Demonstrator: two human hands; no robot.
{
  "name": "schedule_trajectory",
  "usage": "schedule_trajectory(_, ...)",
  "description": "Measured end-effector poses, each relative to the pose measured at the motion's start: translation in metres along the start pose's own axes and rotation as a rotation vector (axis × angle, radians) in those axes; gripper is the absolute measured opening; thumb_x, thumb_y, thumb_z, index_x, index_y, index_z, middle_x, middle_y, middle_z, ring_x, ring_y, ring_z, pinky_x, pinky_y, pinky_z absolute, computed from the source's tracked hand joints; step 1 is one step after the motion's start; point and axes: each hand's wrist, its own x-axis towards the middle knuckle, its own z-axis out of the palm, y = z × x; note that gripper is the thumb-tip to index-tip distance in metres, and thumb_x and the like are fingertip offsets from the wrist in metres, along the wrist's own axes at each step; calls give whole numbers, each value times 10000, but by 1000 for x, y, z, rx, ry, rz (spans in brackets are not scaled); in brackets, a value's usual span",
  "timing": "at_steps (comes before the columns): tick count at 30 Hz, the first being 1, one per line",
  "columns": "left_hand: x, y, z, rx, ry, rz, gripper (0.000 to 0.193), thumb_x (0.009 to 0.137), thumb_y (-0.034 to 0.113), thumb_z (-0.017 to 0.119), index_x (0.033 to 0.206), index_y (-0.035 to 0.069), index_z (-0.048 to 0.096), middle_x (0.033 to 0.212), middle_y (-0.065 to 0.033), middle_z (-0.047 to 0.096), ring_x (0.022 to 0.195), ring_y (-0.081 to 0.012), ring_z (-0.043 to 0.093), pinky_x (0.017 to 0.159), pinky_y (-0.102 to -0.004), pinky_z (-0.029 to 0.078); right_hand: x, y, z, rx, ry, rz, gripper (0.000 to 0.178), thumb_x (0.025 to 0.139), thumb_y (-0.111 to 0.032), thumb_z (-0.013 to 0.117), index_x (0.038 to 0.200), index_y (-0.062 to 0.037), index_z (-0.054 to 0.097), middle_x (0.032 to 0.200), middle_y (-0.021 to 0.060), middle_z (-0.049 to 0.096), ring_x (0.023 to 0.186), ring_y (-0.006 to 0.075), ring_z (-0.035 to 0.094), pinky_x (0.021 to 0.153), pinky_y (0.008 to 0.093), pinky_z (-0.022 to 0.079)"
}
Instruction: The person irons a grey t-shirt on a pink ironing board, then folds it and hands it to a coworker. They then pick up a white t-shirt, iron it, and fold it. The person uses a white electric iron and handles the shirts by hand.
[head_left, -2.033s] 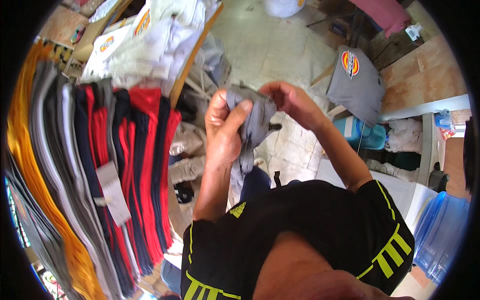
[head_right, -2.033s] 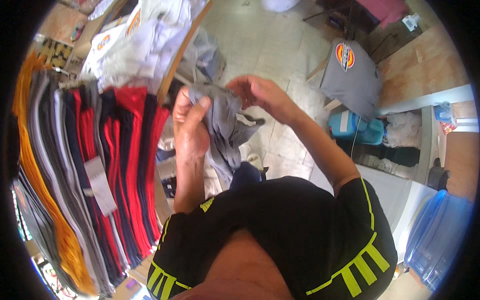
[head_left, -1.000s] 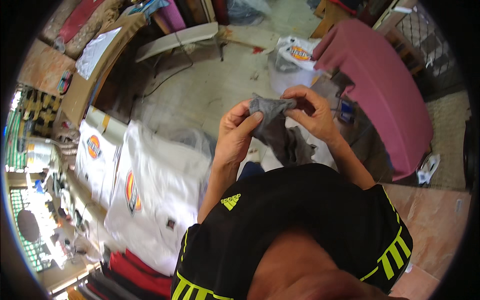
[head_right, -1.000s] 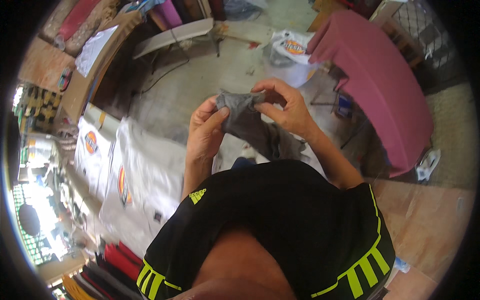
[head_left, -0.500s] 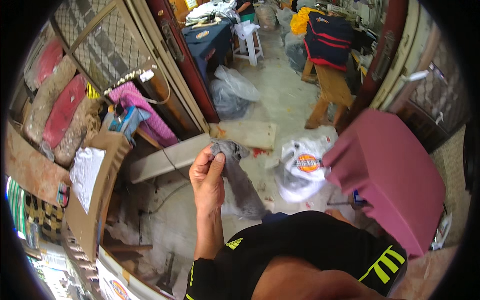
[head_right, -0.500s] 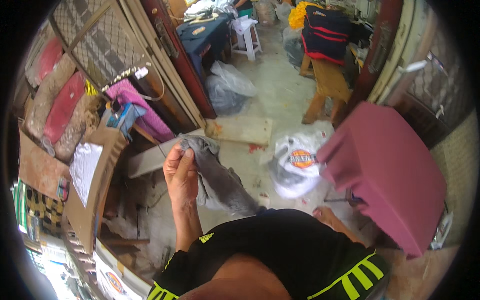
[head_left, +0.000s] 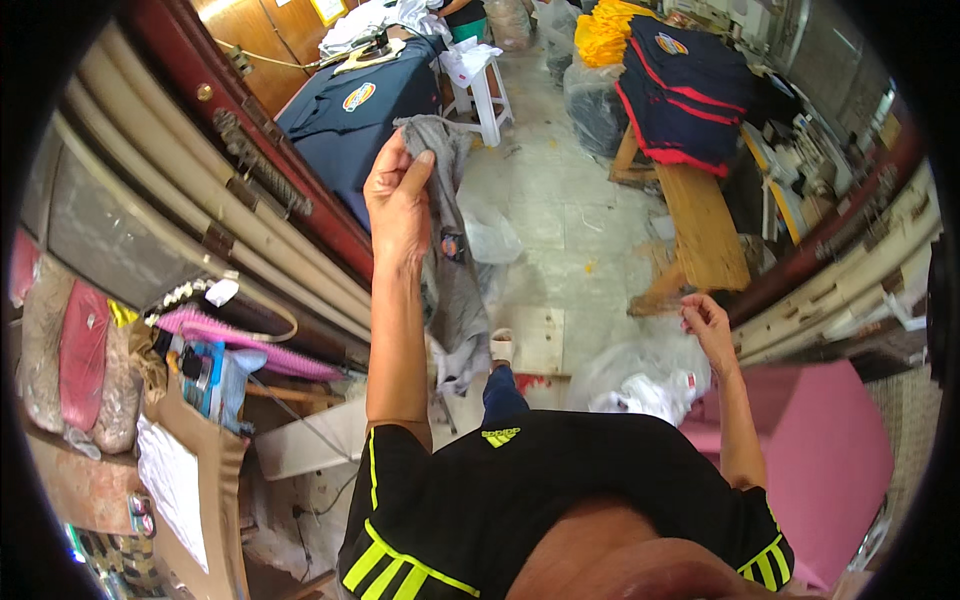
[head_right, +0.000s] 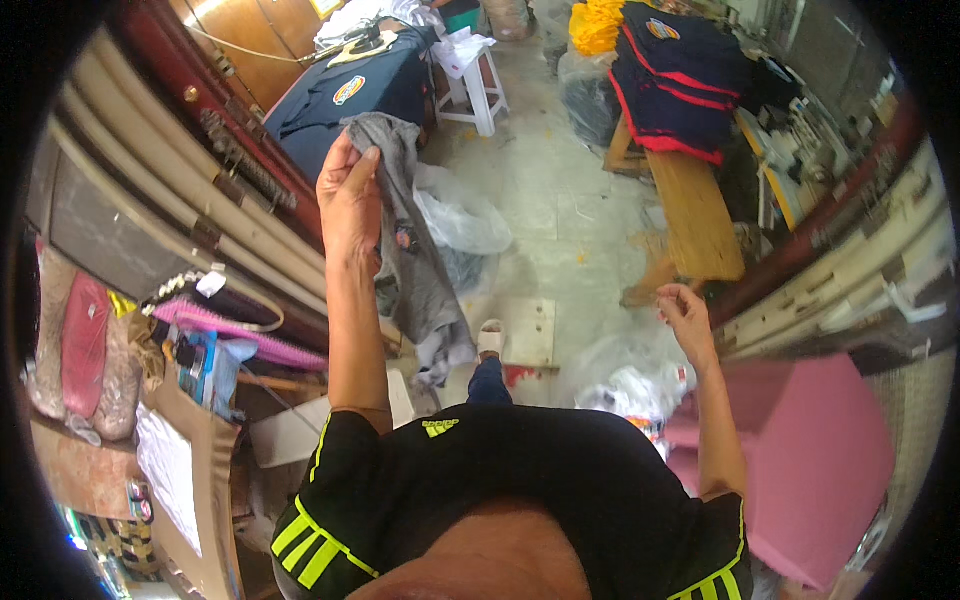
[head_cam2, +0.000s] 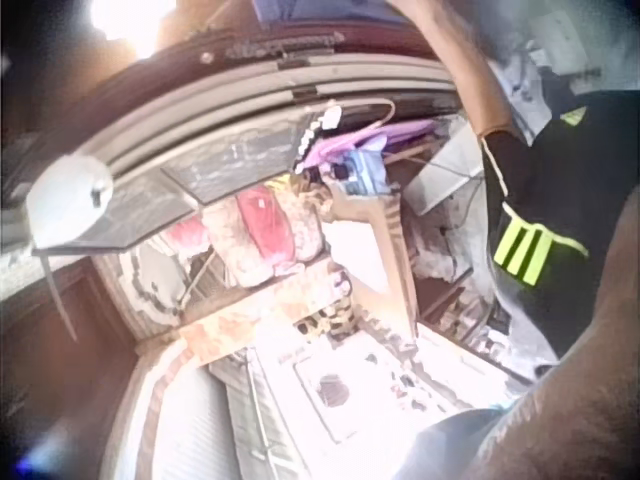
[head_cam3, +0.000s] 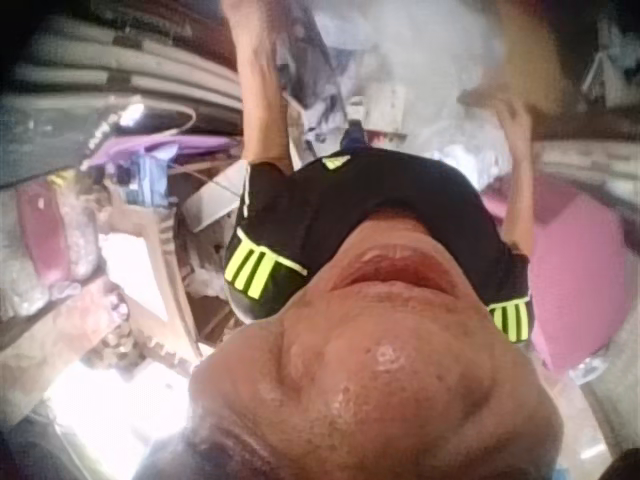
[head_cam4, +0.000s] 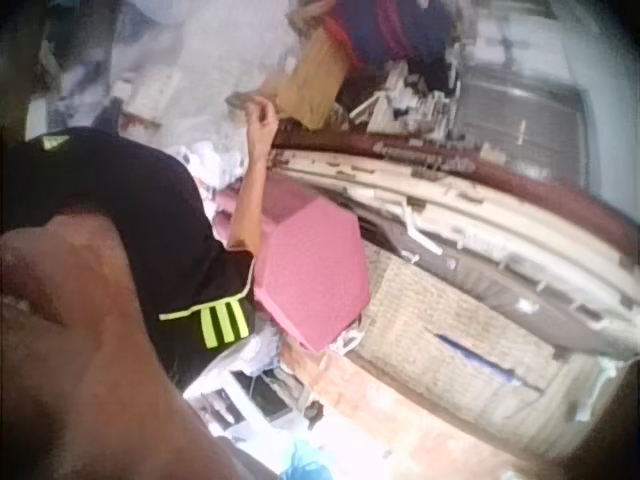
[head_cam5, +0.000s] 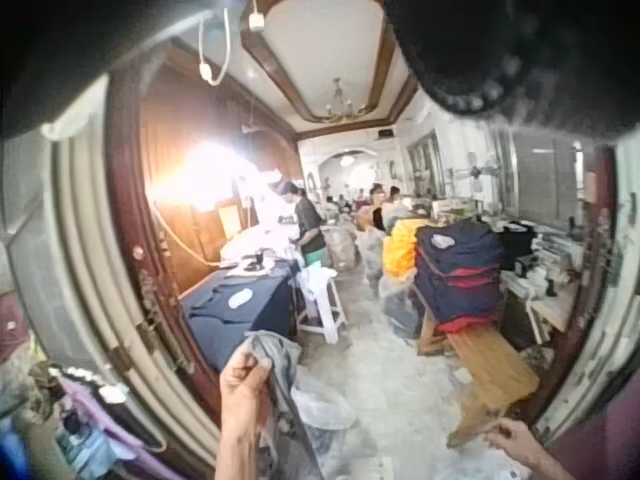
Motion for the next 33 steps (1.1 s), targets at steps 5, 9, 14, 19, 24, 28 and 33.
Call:
schedule_trajectory(5,144,-108,-50,-192,10,-121,342,883,-98,542,1215,-27,583,1086,-73,668,978,-127,629,920,-259,489,189,42,90,87,-16,124,200,938,-163,593,1109,-64,620,910,-4,643,727,69,566,639,226,463)
schedule_trajectory(9,275,-177,-54,-307,5,-203,341,871,-124,523,1191,-15,569,1101,-66,652,988,-127,623,912,-248,491,247,158,94,-270,-166,165,221,906,-192,571,1045,-26,611,933,159,662,753,293,621,655,385,490)
schedule_trajectory(14,433,-284,-72,-268,-2,-281,324,830,-157,469,1088,19,554,1022,-49,642,934,-124,619,865,-267,497,207,236,44,-669,-225,478,342,903,-349,564,973,-25,649,908,168,684,805,400,634,725,442,498)
schedule_trajectory(19,587,-382,-74,-327,-13,-372,404,727,-166,423,1091,-34,538,1048,-121,650,948,-226,641,906,-341,514,272,256,50,-516,-247,800,332,899,-336,567,980,-24,646,906,165,684,801,391,636,721,437,500)
schedule_trajectory(24,728,-469,-100,-330,68,-479,466,740,-166,412,1189,-55,473,887,-105,609,835,-198,636,847,-353,534,457,260,60,-444,-324,695,322,896,-323,570,986,-23,643,905,163,683,797,381,638,717,433,501)
schedule_trajectory(28,838,-521,-145,-436,-134,-423,290,865,-19,440,1145,17,508,1032,-125,616,893,-243,620,758,-350,498,629,225,84,-359,-380,553,315,893,-313,573,992,-22,640,904,160,683,794,374,639,714,430,503)
schedule_trajectory(33,899,-574,-63,-369,123,-475,314,952,177,360,1184,18,500,1124,-153,603,1030,-255,574,915,-385,443,819,181,100,-265,-293,464,306,890,-301,576,999,-21,637,903,158,683,789,364,641,710,425,505)
